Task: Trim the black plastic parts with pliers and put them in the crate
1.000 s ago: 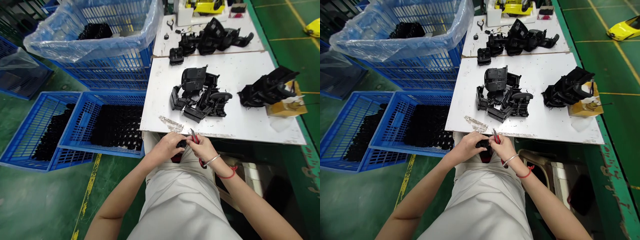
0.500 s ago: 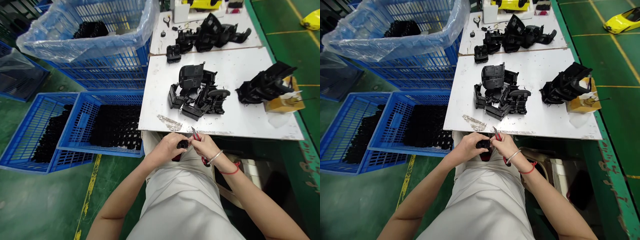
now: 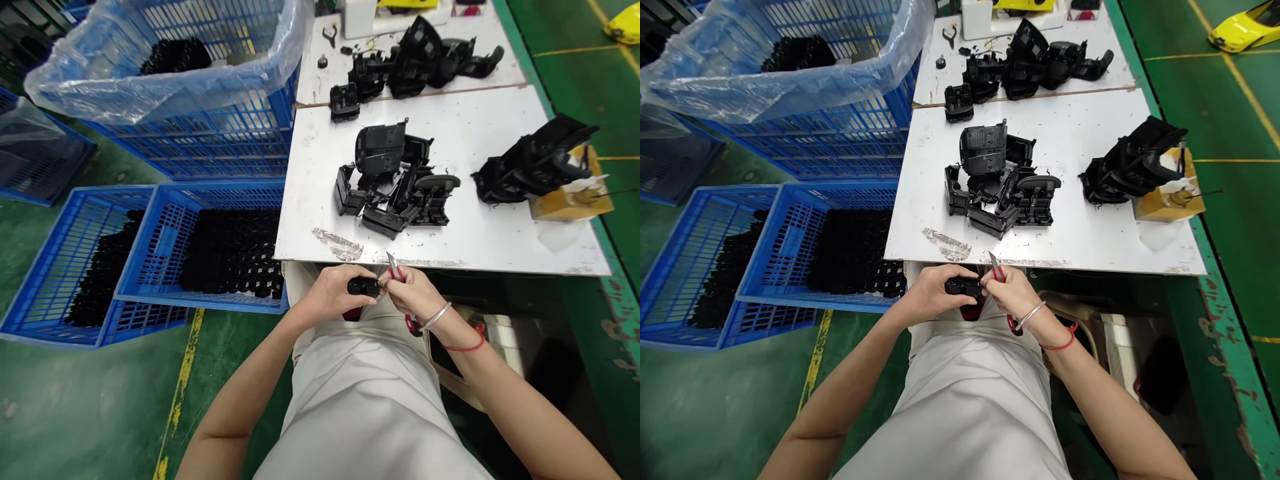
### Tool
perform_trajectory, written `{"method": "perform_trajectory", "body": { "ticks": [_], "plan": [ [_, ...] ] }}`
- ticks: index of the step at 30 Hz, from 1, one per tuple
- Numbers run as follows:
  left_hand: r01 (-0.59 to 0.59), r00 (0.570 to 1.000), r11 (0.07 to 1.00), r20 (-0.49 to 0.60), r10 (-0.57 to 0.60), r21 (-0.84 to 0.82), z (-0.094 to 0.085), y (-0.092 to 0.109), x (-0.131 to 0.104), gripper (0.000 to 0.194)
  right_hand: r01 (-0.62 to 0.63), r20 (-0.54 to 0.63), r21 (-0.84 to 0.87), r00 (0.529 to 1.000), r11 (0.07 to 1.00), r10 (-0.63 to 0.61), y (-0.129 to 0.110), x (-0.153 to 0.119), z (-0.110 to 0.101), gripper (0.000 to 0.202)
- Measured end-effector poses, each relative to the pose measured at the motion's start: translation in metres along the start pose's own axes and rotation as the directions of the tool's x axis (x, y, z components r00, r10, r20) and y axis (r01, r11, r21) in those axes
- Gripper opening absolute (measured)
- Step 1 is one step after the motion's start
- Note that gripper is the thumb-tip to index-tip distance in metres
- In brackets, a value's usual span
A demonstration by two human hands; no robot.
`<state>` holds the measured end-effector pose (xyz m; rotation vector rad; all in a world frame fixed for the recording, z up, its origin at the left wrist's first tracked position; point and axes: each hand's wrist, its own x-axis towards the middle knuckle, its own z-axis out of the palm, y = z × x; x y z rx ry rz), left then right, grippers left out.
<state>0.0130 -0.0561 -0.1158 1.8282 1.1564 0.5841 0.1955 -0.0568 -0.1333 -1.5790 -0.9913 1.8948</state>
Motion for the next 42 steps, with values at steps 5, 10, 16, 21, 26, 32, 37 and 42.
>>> {"method": "perform_trajectory", "body": {
  "ticks": [5,10,16,21,26,32,37,42],
  "plan": [
    [0.106,0.994,0.979,0.035,-0.102,-0.175,-0.003,0.000,-0.004,0.038,0.006,0.034,0.064,0.999,0.998,-0.008,-0.004,-0.007,-0.002,0.011],
    [0.162,0.986,0.932,0.084,-0.143,-0.325,-0.003,-0.008,-0.010,0.042,0.045,0.079,0.026,0.996,0.999,-0.047,-0.004,-0.015,-0.005,0.011],
    [0.166,0.986,0.898,0.084,-0.144,-0.408,0.000,-0.015,-0.017,0.043,0.112,0.125,0.028,0.985,0.993,-0.115,-0.005,-0.021,-0.004,0.017],
    [0.177,0.984,0.870,0.077,-0.159,-0.460,0.000,-0.015,-0.019,0.044,0.196,0.093,-0.092,0.978,0.976,-0.188,0.001,-0.021,-0.006,0.026],
    [0.242,0.969,0.809,0.086,-0.233,-0.536,0.002,-0.017,-0.022,0.051,0.312,0.032,-0.293,0.948,0.904,-0.316,0.003,-0.021,-0.007,0.027],
    [0.246,0.968,0.788,0.103,-0.229,-0.564,0.003,-0.021,-0.024,0.051,0.517,0.210,-0.541,0.847,0.663,-0.489,0.003,-0.024,-0.012,0.019],
    [0.261,0.965,0.860,0.145,-0.219,-0.439,-0.006,-0.014,-0.022,0.044,0.604,0.403,-0.692,0.778,0.395,-0.482,0.006,-0.028,-0.021,0.024],
    [0.238,0.965,0.911,0.189,-0.183,-0.336,-0.010,-0.010,-0.020,0.043,0.579,0.468,-0.784,0.788,0.225,-0.400,0.009,-0.028,-0.027,0.036]
  ]
}}
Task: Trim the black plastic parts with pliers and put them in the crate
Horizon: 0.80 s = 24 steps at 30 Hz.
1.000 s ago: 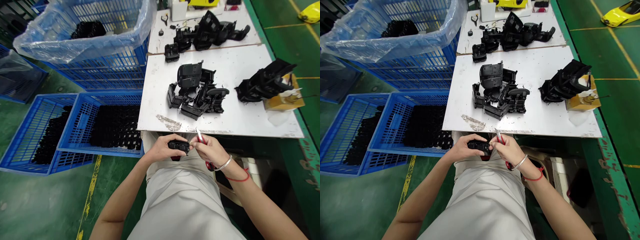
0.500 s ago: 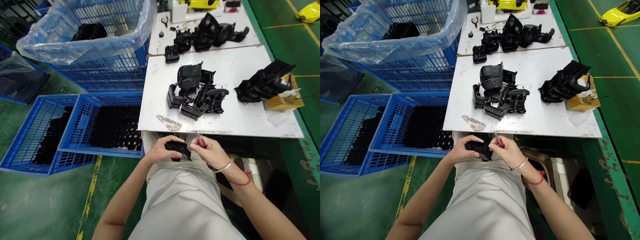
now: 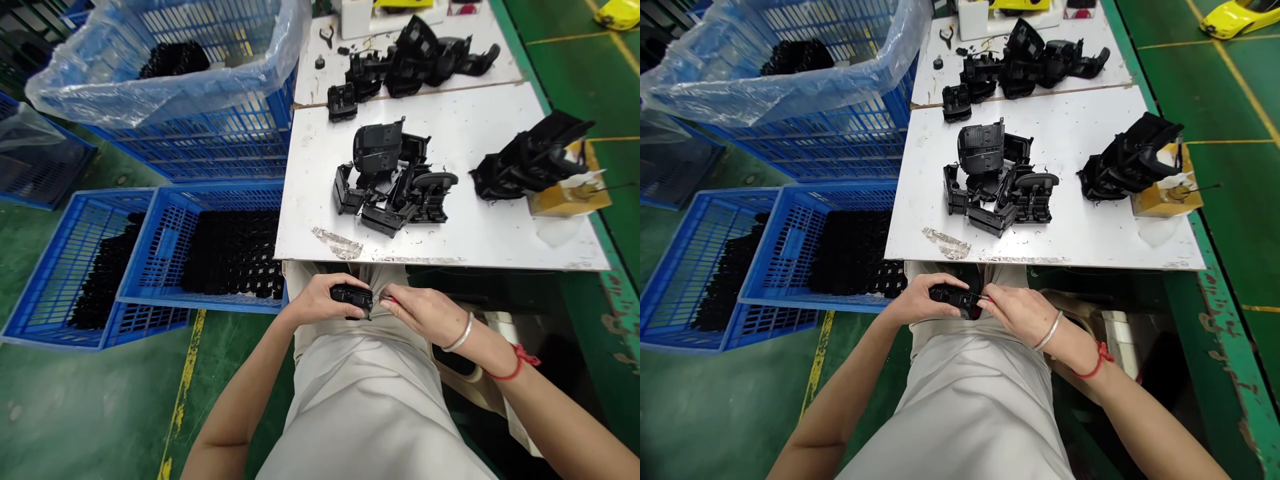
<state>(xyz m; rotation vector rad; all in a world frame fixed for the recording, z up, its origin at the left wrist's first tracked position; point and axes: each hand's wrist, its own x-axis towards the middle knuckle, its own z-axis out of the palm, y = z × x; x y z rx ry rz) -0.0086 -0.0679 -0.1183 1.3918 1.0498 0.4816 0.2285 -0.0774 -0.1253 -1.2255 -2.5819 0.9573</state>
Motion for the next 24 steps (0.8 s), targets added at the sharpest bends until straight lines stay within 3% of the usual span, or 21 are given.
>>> {"method": "perform_trajectory", "body": {
  "ticks": [6,16,24],
  "plan": [
    [-0.033,0.999,0.997,0.031,0.031,0.070,0.001,0.003,0.001,0.043,-0.010,0.025,-0.140,1.000,0.990,0.014,0.005,0.000,0.003,0.044],
    [-0.071,0.997,0.992,0.016,0.069,0.109,0.003,0.002,0.000,0.041,-0.119,0.086,-0.190,0.987,0.975,0.137,0.004,-0.003,0.008,0.030],
    [-0.104,0.994,0.989,0.028,0.101,0.101,0.003,0.002,0.001,0.041,-0.099,0.081,0.037,0.992,0.994,0.096,0.008,-0.004,0.008,0.031]
  ]
}}
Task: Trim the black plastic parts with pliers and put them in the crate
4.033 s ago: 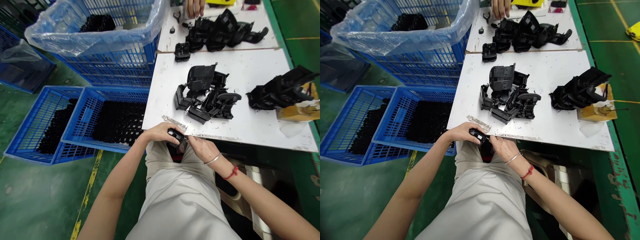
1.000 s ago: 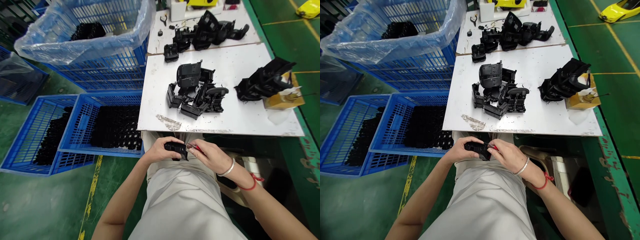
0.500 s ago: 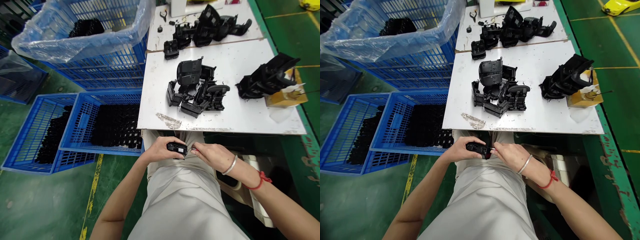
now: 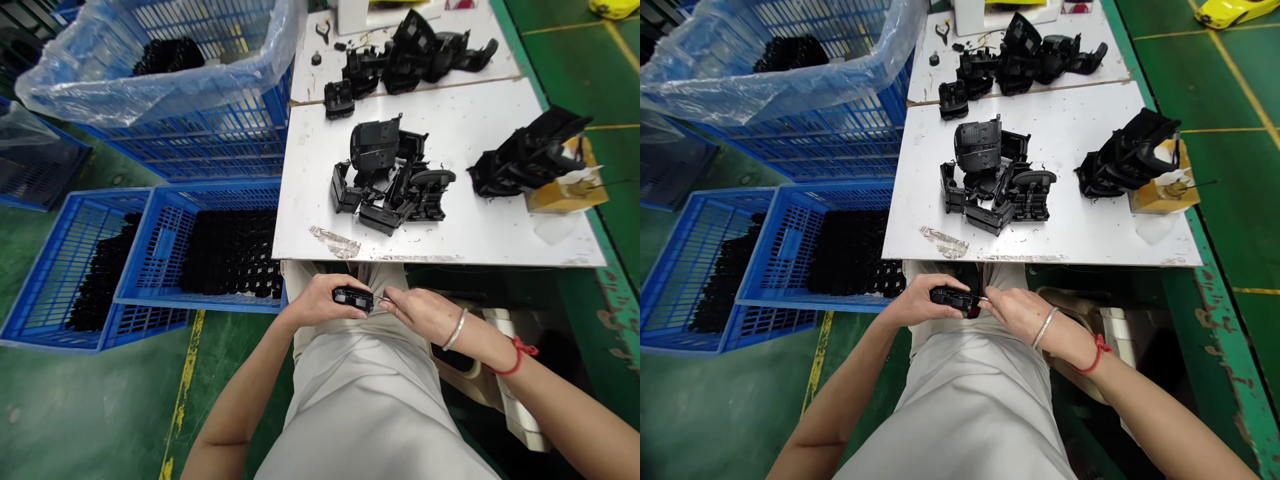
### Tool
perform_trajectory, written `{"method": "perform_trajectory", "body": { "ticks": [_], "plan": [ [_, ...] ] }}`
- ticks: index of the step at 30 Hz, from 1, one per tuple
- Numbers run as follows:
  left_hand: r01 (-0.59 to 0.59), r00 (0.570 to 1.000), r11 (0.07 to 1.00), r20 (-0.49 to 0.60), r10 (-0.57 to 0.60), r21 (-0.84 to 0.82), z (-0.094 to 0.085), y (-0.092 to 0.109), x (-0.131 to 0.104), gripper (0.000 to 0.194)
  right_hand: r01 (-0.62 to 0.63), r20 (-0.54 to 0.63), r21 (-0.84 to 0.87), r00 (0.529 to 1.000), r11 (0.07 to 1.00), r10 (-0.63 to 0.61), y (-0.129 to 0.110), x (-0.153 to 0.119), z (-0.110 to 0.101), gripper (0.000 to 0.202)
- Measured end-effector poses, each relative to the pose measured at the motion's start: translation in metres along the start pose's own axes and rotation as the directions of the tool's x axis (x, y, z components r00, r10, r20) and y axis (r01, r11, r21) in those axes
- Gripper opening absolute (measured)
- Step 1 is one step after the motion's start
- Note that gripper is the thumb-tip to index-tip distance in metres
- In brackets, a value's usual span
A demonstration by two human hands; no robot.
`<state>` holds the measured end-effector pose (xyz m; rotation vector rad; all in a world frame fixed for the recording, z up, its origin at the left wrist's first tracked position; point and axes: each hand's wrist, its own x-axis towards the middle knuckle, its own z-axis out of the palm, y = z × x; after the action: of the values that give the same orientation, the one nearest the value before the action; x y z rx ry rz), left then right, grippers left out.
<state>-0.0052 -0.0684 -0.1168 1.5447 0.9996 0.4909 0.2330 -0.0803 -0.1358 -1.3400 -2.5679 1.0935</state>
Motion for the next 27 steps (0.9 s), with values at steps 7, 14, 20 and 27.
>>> {"method": "perform_trajectory", "body": {
  "ticks": [7,14,20,27],
  "plan": [
    [0.044,0.999,0.999,0.024,-0.044,0.017,-0.001,-0.005,0.000,0.043,0.046,0.008,0.056,0.999,0.997,-0.046,0.002,0.003,-0.003,0.033],
    [0.167,0.982,0.984,-0.100,-0.161,0.056,-0.038,0.015,-0.014,0.031,0.066,-0.234,0.118,0.971,0.991,-0.037,0.007,0.010,-0.029,0.036],
    [0.032,0.937,0.998,-0.350,-0.012,0.050,-0.105,0.067,-0.001,0.037,0.059,-0.390,0.250,0.920,0.966,0.045,0.021,0.025,-0.029,0.034],
    [0.019,0.873,0.948,-0.467,0.139,0.318,-0.169,0.097,0.089,0.049,0.104,-0.492,0.327,0.867,0.939,0.075,0.043,0.040,-0.011,0.032]
  ]
}}
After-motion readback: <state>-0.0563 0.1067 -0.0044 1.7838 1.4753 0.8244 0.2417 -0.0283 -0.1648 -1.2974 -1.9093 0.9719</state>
